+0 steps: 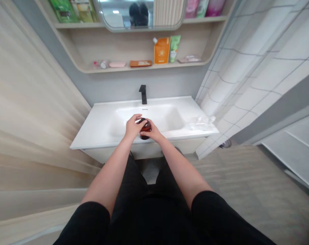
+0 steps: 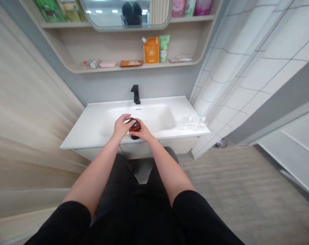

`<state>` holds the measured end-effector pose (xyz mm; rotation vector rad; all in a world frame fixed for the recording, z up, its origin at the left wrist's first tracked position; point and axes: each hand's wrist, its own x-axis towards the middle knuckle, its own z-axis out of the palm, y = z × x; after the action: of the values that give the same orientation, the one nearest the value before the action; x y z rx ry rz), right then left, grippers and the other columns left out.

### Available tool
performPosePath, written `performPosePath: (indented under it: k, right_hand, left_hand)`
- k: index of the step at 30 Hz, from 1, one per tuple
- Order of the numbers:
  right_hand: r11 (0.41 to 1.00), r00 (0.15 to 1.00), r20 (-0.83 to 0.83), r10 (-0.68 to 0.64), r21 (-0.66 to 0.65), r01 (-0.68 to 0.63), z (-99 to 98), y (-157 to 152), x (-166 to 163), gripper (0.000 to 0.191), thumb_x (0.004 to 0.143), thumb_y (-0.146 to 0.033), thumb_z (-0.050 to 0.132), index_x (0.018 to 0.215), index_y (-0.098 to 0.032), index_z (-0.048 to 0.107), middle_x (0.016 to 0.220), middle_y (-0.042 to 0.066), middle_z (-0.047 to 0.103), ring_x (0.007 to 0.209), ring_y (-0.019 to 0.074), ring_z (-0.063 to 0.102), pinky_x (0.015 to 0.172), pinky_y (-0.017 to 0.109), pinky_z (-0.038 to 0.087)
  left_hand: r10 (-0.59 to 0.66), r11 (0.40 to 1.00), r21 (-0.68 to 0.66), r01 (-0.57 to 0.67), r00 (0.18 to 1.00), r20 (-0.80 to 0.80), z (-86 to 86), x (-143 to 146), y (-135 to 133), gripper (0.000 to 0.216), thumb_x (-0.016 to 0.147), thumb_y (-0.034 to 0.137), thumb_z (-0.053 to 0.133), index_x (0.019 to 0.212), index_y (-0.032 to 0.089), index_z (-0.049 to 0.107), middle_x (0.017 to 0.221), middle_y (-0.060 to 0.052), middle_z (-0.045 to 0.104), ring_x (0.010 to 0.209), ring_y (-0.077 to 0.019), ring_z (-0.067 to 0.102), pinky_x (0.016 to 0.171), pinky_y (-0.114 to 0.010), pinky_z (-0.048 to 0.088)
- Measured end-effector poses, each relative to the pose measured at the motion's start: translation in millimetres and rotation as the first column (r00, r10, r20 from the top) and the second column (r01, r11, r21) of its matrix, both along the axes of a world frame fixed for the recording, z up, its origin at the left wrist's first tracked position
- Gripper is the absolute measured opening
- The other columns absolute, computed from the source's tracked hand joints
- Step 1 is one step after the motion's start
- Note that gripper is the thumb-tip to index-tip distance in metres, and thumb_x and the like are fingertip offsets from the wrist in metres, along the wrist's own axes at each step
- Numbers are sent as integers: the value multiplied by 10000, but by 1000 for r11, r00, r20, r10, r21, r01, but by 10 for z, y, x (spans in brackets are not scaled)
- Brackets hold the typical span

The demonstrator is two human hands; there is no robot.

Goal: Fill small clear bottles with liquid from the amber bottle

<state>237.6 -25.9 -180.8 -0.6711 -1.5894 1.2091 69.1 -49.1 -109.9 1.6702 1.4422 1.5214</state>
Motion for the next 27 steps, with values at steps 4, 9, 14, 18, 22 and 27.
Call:
performPosePath:
  k: [4,9,14,18,22,27]
  right_hand:
    - [1000,999,40,17,-18,-16,-16,30,13,1173,622,-568,1083,1621,-251,555,1595,151,684,1484,397,659,1358,603,457]
    - [998,997,31,65,-25,-64,0,27,16,1143,656,-578,1072,1629,-257,564,1597,149,691,1465,389,679,1333,603,492]
    - [991,987,101,127,18,-129,-26,41,-11,1226,624,-505,1089,1688,-244,540,1621,165,672,1455,382,691,1280,568,555]
    - [976,927,321,192,33,-214,-55,42,-61,1206,561,-439,1105,1648,-255,616,1499,130,777,1351,381,761,1217,551,596]
    - [985,848,521,94,74,-154,-92,-6,-113,1039,600,-472,1113,1560,-350,732,1426,81,834,1365,421,775,1227,562,578]
    - [985,805,591,61,94,-144,-117,-39,-125,992,652,-561,1100,1562,-373,753,1508,86,802,1455,428,733,1273,560,550]
  left_hand:
    - [-8,1000,-10,8,999,36,-1,5,-61,388,876,296,872,1253,244,800,1012,-45,859,960,-229,842,1023,-422,699]
    - [7,1000,20,-7,1000,-18,-10,-5,-158,294,949,289,804,1242,258,799,1174,-77,860,1122,-256,833,1079,-445,682]
    - [-6,999,33,10,992,-126,-121,-27,-306,643,781,233,961,1384,266,740,1441,-112,789,1347,-323,767,1235,-526,606]
    - [94,996,10,-93,984,-150,-246,-141,-397,870,670,251,1055,1455,303,681,1417,-114,793,1298,-353,789,1205,-557,619]
    - [219,976,47,-214,962,-163,-264,-511,-441,807,654,325,1080,1367,308,701,1321,-100,823,1225,-350,813,1163,-531,637]
    - [563,825,45,-563,815,-136,-122,-1424,-413,838,647,330,1085,1374,242,676,1324,-109,811,1242,-351,787,1206,-584,603]
